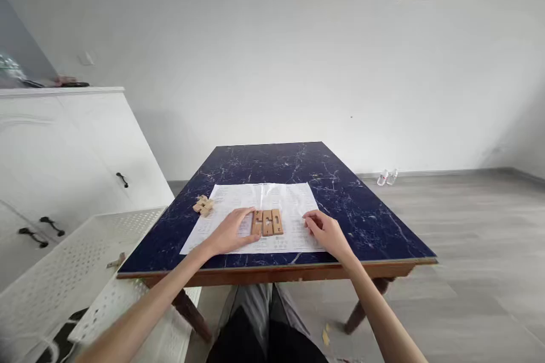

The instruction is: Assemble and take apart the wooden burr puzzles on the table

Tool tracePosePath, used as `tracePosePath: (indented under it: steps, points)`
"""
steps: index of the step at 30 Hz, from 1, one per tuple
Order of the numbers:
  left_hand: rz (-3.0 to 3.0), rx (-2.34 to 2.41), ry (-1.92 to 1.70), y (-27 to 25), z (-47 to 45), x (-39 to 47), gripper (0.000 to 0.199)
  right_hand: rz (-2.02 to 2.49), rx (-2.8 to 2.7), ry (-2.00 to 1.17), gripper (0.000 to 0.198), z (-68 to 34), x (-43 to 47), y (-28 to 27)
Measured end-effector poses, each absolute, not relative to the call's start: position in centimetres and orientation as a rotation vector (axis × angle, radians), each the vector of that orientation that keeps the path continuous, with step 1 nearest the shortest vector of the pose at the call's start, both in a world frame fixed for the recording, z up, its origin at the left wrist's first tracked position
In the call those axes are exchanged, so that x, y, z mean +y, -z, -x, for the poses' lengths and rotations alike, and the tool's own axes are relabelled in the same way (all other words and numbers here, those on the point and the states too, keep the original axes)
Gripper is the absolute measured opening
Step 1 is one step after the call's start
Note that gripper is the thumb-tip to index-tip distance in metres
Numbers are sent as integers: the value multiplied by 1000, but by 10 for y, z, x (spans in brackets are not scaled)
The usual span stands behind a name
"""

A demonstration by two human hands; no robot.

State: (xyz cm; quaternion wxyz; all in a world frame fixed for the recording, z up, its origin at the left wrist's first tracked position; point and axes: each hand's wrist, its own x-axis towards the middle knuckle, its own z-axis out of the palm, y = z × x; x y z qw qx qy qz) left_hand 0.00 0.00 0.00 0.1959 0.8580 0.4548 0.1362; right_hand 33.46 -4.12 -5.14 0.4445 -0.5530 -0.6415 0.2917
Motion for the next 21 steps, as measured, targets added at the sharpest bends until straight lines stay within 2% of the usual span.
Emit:
tracePosePath:
  steps: [11, 21]
  points:
    - [-2422, 1221, -423, 2, 0, -1, 104, 1407, -1657, -678, 39, -335, -45, 46]
    - [-2484, 1190, -480, 5, -5, 3, 93, 1471, -1848, -533, 24, -289, -43, 29]
